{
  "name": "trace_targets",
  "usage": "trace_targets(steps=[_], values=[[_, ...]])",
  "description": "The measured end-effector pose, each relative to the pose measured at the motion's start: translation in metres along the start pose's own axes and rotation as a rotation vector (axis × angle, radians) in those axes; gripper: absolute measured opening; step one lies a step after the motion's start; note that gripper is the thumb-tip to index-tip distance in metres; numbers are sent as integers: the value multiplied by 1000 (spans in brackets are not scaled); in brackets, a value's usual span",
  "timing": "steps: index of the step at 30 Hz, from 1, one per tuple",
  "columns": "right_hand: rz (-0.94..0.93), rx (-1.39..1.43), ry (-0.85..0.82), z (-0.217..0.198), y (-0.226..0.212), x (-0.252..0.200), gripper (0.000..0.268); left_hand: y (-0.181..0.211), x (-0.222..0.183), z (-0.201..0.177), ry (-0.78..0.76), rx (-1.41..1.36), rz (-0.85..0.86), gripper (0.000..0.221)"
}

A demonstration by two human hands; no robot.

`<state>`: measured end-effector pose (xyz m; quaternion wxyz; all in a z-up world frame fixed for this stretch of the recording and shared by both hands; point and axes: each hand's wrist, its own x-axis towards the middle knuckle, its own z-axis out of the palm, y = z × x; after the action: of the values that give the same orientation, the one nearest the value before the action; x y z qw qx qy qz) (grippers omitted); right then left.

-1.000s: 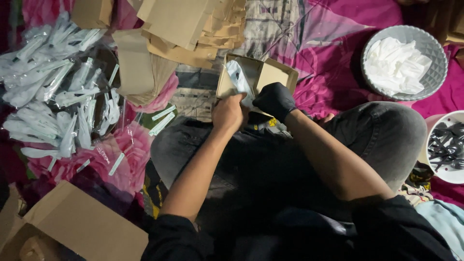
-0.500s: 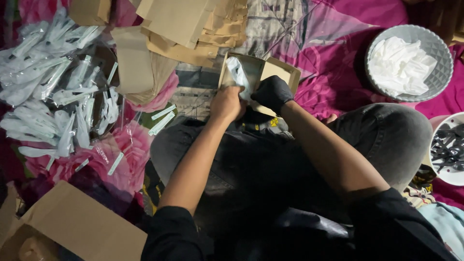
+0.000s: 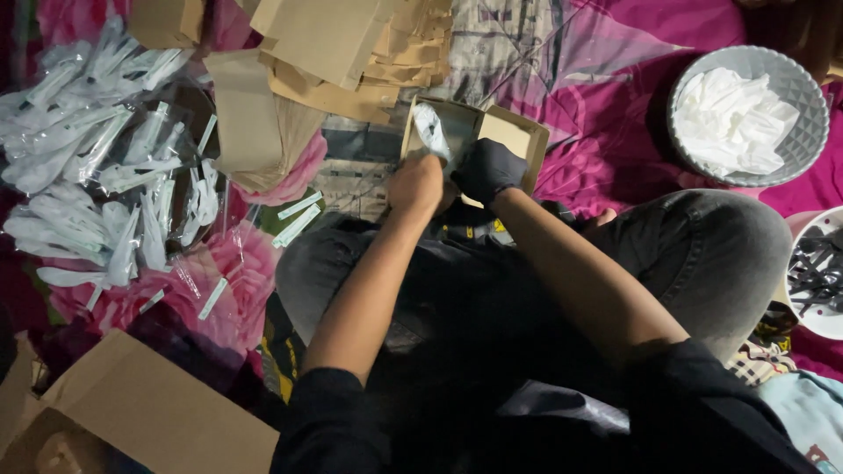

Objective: Folding small cardboard boxes and placing individually wrapped plastic forks inside them for packaging.

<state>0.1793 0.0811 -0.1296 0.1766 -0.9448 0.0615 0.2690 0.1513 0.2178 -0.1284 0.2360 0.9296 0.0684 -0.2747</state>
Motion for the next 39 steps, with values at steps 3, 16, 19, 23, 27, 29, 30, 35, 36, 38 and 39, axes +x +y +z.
trace_targets(steps=[3, 16, 19, 23, 27, 29, 30, 35, 36, 38, 39], values=[[-14, -97, 61, 17, -1, 8, 29, 1, 12, 5, 6, 47, -1, 35], [-124, 113, 50, 22, 11, 30, 48, -68, 112, 130, 916, 454, 307, 19], [-581, -176, 324, -17, -19, 6, 29, -23, 26, 19, 252, 206, 192, 16], [-796, -369, 388, -19, -28, -6, 47, -26, -12, -23, 257, 105, 143, 22], [-505, -227, 5, -16, -40, 5, 79, -49, -16, -38, 214, -99, -18, 50], [-499, -215, 10, -10, -39, 15, 77, -61, -1, -29, 144, -137, -25, 61], [-491, -195, 15, -6, -39, 20, 76, -65, 6, -24, 138, -154, -33, 55], [-467, -135, 30, 16, -37, 38, 70, -61, 6, -25, 147, -227, -23, 44], [-459, -114, 34, 21, -36, 41, 68, -60, 6, -24, 151, -230, -20, 44], [-454, -91, 38, 29, -36, 48, 66, -62, 9, -19, 156, -233, -20, 44], [-449, -70, 44, 33, -36, 52, 65, -65, 13, -14, 163, -249, -23, 44]])
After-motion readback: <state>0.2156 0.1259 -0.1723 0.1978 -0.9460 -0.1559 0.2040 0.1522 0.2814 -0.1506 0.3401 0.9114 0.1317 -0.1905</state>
